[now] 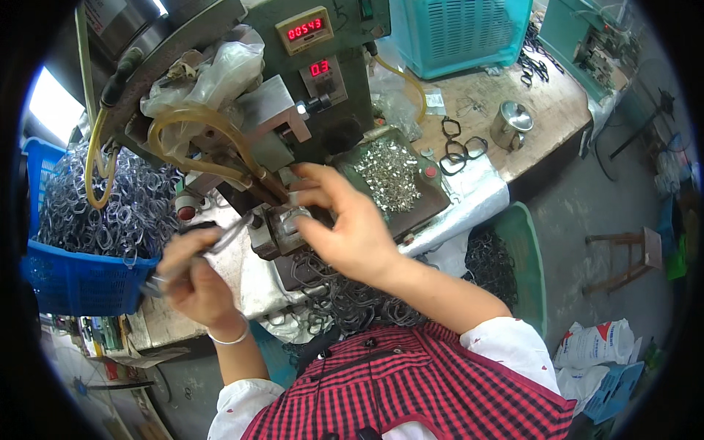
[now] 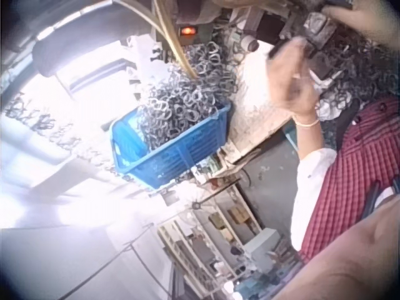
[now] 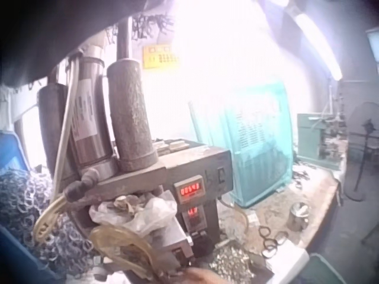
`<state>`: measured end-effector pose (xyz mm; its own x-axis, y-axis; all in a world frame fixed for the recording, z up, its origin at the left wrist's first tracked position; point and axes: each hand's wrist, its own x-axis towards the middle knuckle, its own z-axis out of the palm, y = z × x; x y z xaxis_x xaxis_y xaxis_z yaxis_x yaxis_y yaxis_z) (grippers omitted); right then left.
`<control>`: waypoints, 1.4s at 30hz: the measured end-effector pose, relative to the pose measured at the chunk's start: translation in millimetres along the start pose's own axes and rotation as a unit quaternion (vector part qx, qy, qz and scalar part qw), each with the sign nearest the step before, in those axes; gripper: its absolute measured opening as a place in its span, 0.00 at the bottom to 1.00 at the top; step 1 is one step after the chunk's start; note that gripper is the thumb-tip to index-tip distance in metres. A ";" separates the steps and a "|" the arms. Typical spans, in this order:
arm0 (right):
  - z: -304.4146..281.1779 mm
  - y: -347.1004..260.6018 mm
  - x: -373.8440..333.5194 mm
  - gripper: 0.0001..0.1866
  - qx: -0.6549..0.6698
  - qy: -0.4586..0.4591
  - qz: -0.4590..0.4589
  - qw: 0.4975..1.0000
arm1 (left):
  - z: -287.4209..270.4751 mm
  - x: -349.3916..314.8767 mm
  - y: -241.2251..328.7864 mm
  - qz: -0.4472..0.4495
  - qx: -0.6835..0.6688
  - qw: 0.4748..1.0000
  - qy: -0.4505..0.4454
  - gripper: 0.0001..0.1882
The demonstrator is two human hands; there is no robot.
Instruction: The person repeatedly picks up small metal rings and inserts them into a press machine, then removes the processed rings and places them into a blue basket. The person continues this cycle throughout the clip.
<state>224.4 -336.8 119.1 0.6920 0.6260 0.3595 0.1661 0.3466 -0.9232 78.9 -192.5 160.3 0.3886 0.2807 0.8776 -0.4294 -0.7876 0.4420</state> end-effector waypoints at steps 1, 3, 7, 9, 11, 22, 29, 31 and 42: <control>-15.7 1.9 2.8 0.26 -0.128 0.002 -0.026 0.991 | 2.6 -10.4 3.3 0.005 0.035 0.998 -0.050 0.08; -52.8 22.9 12.8 0.19 -0.387 0.025 -0.071 0.919 | 11.3 -19.4 5.1 0.037 0.067 0.988 -0.138 0.13; -104.9 80.1 4.6 0.09 -0.576 0.075 -0.094 0.809 | 30.7 -30.0 1.9 0.097 0.110 0.962 -0.231 0.18; -108.8 90.9 -0.1 0.07 -0.551 0.089 -0.101 0.823 | 31.6 -33.9 2.5 0.093 0.113 0.961 -0.236 0.16; -106.8 96.1 1.8 0.07 -0.547 0.095 -0.120 0.823 | 32.6 -33.7 2.9 0.088 0.115 0.962 -0.233 0.15; -106.8 90.2 26.9 0.09 -0.481 0.065 -0.132 0.864 | 4.5 -88.8 -11.9 0.084 0.236 0.959 -0.135 0.13; -87.2 59.2 3.6 0.05 -0.323 0.146 -0.095 0.930 | -88.8 -39.9 -210.0 -0.135 0.489 0.855 -0.109 0.09; -83.9 60.1 2.3 0.06 -0.311 0.144 -0.091 0.935 | -105.5 -33.7 -267.3 -0.304 0.560 0.760 -0.128 0.15; -104.2 48.0 -36.0 0.05 -0.297 0.182 0.026 0.937 | -112.2 -131.1 -266.5 -0.513 0.189 0.837 0.000 0.06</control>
<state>280.6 -415.6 47.7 0.8862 0.3135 0.3412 0.4118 -0.1951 -0.8901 50.9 42.1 -51.7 0.3946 0.9160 0.0716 0.4190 -0.2488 0.8733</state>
